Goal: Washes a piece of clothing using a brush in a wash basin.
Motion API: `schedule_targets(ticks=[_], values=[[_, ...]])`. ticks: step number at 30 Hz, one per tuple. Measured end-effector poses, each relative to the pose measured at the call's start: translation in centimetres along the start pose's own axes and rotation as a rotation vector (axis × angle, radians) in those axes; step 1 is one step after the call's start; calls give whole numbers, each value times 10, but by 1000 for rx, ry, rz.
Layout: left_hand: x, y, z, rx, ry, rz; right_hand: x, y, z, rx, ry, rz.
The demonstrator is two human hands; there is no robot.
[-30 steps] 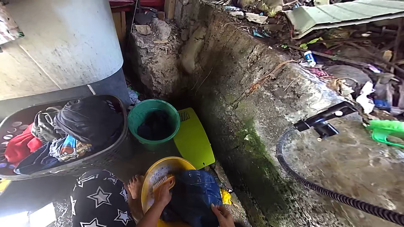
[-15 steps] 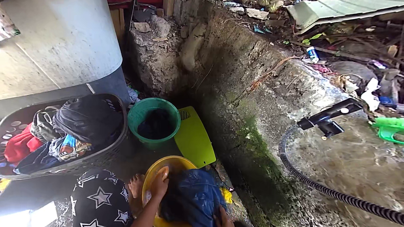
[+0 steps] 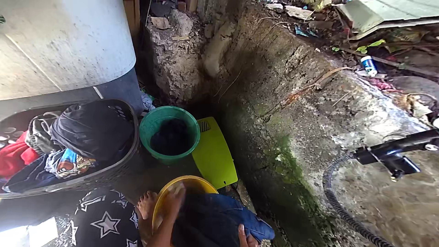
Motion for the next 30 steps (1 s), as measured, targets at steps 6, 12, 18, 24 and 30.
schedule_targets(ticks=[6,12,18,24,30], values=[[-67,-142,-235,-1207,313,93,6,11,25,44,-109,114],[-58,11,-87,50,-44,702,-1,-19,41,-32,-75,-21],[-76,-108,-231,-787,279,222,2,-12,39,57,-115,-17],[-60,17,-85,137,-3,795,0,-28,58,56,-181,-57],[-100,-105,-251,-765,381,305,1,-23,44,162,-182,-39]])
Point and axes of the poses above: each hand's wrist, its own x-axis towards the middle knuckle, its own y-axis out of the palm, z = x × y, the point moved 10 cm from there along x, towards the middle knuckle, and after that the axes turned 8 degrees about x, right-handed, at the moved point
